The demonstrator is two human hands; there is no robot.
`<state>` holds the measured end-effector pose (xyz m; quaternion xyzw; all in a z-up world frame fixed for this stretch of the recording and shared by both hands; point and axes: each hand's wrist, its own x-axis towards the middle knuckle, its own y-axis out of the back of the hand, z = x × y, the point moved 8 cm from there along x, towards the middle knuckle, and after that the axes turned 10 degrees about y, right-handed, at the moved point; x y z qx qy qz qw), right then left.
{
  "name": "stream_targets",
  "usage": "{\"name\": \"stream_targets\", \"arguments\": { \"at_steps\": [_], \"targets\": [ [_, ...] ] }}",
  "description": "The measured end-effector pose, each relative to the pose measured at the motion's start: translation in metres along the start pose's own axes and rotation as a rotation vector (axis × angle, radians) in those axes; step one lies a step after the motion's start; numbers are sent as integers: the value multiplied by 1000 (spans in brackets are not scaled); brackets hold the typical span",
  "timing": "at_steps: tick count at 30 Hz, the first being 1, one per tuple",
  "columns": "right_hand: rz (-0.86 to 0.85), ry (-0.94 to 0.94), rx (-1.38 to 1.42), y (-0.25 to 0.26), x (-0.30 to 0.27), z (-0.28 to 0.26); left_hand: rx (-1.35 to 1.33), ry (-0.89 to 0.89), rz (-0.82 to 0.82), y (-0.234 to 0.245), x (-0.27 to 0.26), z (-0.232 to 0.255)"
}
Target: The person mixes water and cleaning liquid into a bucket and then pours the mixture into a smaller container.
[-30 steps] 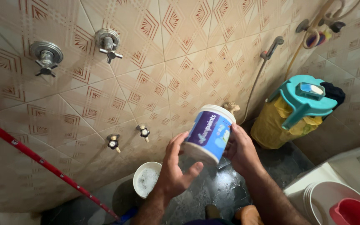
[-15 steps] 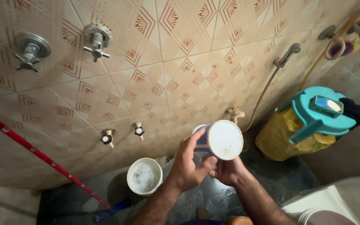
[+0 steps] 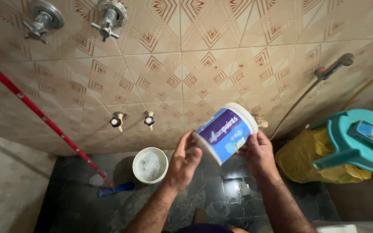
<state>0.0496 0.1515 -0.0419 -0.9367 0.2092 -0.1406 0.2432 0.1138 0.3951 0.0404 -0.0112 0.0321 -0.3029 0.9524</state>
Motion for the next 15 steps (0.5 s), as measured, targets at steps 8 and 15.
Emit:
{"name": "stream_targets", "arguments": {
  "at_steps": [8,15],
  "targets": [
    [-407,359,-341,-56,-9,-80,107,-54,-10,1,-9,13],
    [-438,228,-240,-95,-16,-88,162,-53,79,-5,-10,14]
  ]
}}
